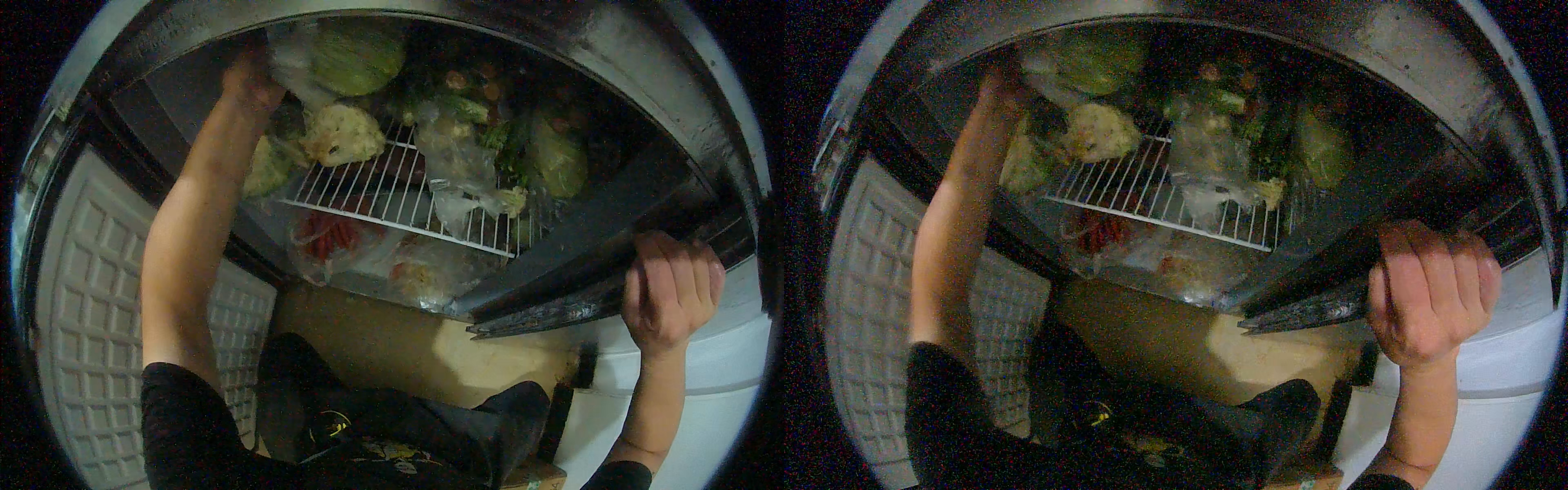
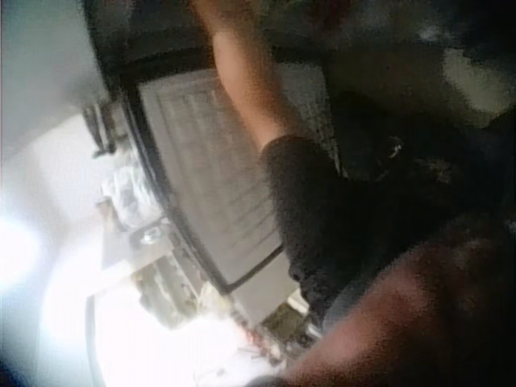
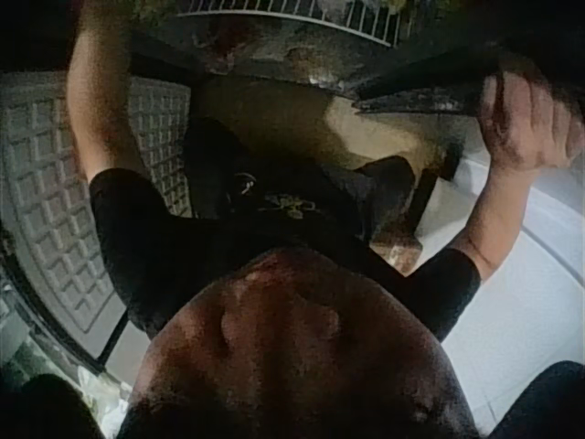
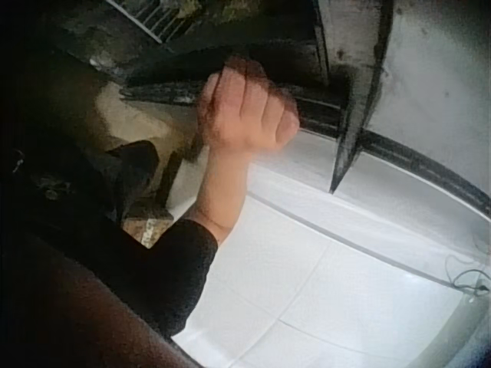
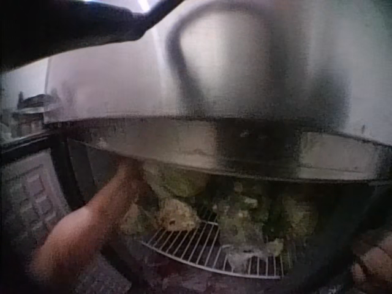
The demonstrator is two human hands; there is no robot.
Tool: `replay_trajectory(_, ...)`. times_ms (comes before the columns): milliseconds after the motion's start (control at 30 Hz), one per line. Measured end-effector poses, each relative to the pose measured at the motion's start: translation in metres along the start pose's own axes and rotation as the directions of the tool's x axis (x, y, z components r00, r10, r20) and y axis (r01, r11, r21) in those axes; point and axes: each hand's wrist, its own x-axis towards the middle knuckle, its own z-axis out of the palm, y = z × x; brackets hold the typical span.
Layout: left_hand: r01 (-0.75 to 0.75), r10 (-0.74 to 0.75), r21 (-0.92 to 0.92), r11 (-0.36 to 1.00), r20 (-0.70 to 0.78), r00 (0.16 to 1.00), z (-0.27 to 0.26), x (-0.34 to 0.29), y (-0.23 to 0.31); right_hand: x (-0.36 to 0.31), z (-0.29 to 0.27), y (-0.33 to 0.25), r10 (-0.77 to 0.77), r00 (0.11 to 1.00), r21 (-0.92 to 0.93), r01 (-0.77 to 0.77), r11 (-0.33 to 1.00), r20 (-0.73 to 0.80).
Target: The person retrieves a carrot and bean sprouts from a refrigerator, then slices the carrot into thin strips on a cutting board. They place the sliced carrot into a bowl, add bean sprouts to another bowl, and later blanch green vegetables in a boiling pot using a ladle and strainer.
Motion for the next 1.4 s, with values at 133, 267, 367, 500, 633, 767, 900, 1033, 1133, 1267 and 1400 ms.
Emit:
replay_trajectory(133,-0.032,0.041,0.065,0.997,-0.129,0.991,0.039,-0.034,0.002,0.001,0.002,0.000,-0.005,1.000,0.016,0.006,1.000,-0.021)
replay_trajectory(267,-0.061,0.066,0.033,0.998,-0.153,0.986,0.046,-0.037,0.003,0.002,0.002,-0.002,0.009,1.000,0.017,-0.008,1.000,-0.025)
replay_trajectory(367,-0.021,0.019,-0.018,1.000,-0.135,0.991,0.030,-0.026,0.002,0.002,0.000,-0.001,0.008,1.000,0.010,-0.008,1.000,-0.023)
replay_trajectory(500,-0.086,0.085,-0.051,0.995,-0.020,0.996,0.009,0.004,0.003,0.004,0.001,-0.001,-0.005,0.999,-0.008,0.005,1.000,-0.044)
replay_trajectory(633,-0.189,0.192,0.061,0.980,-0.047,0.980,0.027,0.024,-0.011,0.002,-0.002,-0.001,0.005,1.000,-0.004,-0.005,1.000,-0.018)
replay_trajectory(767,-0.473,0.543,0.490,0.732,0.000,0.840,0.055,0.029,-0.030,0.001,0.003,0.001,-0.012,0.998,0.046,0.015,0.999,-0.061)
replay_trajectory(900,-0.442,0.560,0.893,-0.088,0.411,0.719,0.077,0.026,-0.073,0.003,-0.002,0.000,-0.010,0.998,0.026,0.011,1.000,-0.058)
replay_trajectory(1033,-0.485,-0.095,0.672,-0.560,0.529,0.843,0.088,0.004,-0.137,0.008,-0.002,-0.002,0.004,0.999,0.036,-0.003,0.999,-0.047)
replay_trajectory(1133,-0.473,-0.159,0.655,-0.590,0.480,0.863,0.099,0.001,-0.160,0.009,0.000,-0.004,0.007,0.998,-0.003,-0.007,1.000,-0.062)
replay_trajectory(1267,-0.385,0.002,0.795,-0.468,0.436,0.900,0.105,-0.006,-0.170,0.002,-0.001,-0.003,0.046,0.999,-0.004,-0.046,0.999,-0.003)
replay_trajectory(1400,-0.488,0.110,0.773,-0.406,0.571,0.813,0.082,-0.004,-0.150,-0.002,0.002,-0.001,0.017,1.000,-0.038,-0.017,0.999,0.000)
